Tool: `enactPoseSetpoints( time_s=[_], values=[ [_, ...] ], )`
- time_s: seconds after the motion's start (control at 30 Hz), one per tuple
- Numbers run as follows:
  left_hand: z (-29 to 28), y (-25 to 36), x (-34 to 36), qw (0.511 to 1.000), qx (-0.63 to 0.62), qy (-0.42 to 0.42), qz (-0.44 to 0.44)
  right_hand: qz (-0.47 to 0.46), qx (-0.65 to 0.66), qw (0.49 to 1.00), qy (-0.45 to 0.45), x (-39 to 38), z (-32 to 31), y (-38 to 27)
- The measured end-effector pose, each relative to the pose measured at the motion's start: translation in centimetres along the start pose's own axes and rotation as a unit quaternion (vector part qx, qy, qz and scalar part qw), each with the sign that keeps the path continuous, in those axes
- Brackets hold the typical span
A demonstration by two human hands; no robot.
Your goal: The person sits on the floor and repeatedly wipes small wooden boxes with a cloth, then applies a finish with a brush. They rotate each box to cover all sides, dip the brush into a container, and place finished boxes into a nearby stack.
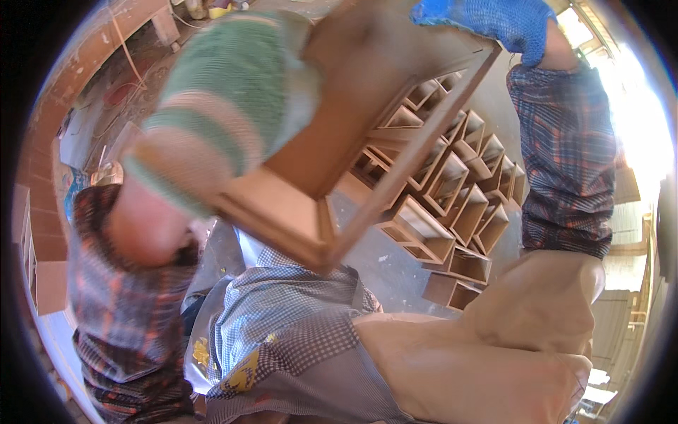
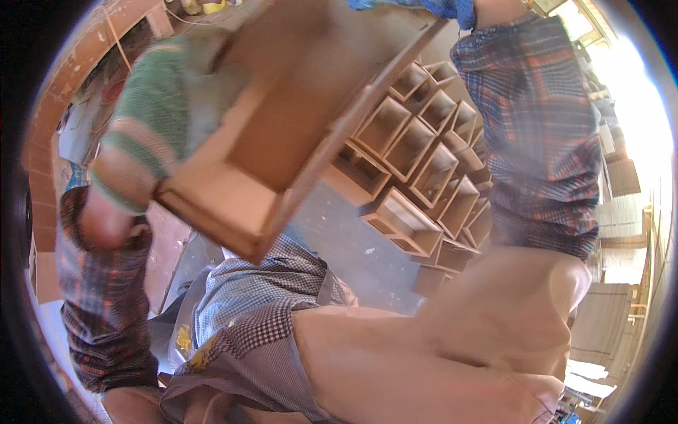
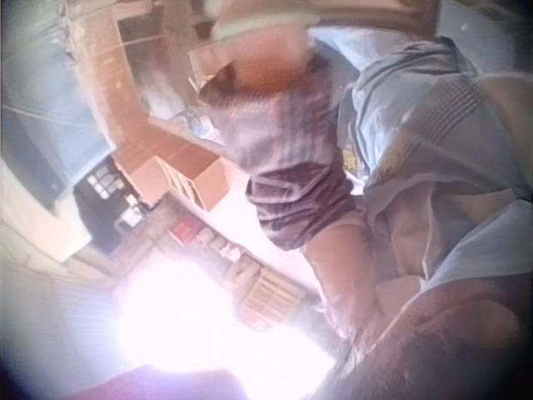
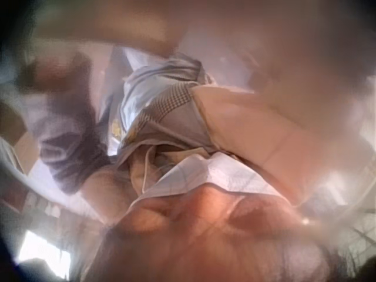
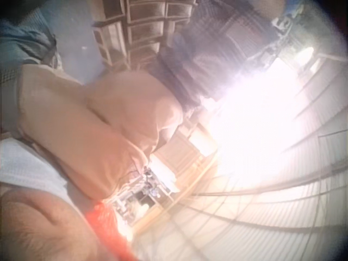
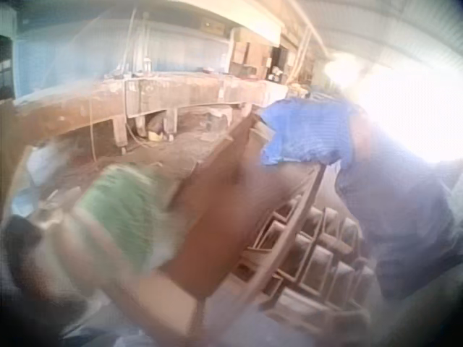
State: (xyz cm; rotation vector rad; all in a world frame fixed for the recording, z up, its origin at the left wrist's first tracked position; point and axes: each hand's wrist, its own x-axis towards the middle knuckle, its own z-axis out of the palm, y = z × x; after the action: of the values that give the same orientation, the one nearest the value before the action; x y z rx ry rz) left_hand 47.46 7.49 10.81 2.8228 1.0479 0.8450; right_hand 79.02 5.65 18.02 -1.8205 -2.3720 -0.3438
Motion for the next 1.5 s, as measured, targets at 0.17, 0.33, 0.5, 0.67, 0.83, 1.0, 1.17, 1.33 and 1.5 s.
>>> enactPoseSetpoints(
  time_s=[0.17,0.33,0.5,0.67,0.83,1.0,1.17,1.33,1.5],
  values=[
    [5.6,4.0,0.3,0.972,-0.119,-0.193,-0.066,-0.002,-0.053,0.997,-0.048,-3.1,5.0,1.2],
    [3.7,-2.9,-4.3,0.914,-0.287,-0.208,-0.198,-0.055,-0.053,0.991,-0.110,-5.8,11.2,-1.7],
    [-0.9,-9.8,-10.2,0.893,-0.297,-0.141,-0.307,-0.129,0.068,0.968,-0.206,-8.9,20.2,-7.3],
    [-1.6,-11.3,-14.2,0.879,-0.276,-0.114,-0.371,-0.243,0.079,0.924,-0.286,-13.3,28.5,-12.3],
    [-1.0,-11.4,-15.3,0.859,-0.313,-0.144,-0.379,-0.033,0.216,0.900,-0.376,-22.0,39.4,-16.2],
    [-0.5,-12.4,-14.7,0.802,-0.416,-0.195,-0.383,-0.114,0.151,0.849,-0.494,-27.8,51.5,-21.7],
    [0.2,-12.0,-13.0,0.773,-0.434,-0.231,-0.402,-0.125,0.089,0.860,-0.487,-30.8,54.7,-25.0],
    [0.1,-9.2,-12.0,0.791,-0.397,-0.229,-0.405,0.084,0.048,0.908,-0.408,-32.7,54.0,-25.3],
    [-0.6,-7.8,-12.1,0.812,-0.391,-0.244,-0.359,0.209,0.122,0.928,-0.282,-34.2,48.3,-23.6]
  ],
)
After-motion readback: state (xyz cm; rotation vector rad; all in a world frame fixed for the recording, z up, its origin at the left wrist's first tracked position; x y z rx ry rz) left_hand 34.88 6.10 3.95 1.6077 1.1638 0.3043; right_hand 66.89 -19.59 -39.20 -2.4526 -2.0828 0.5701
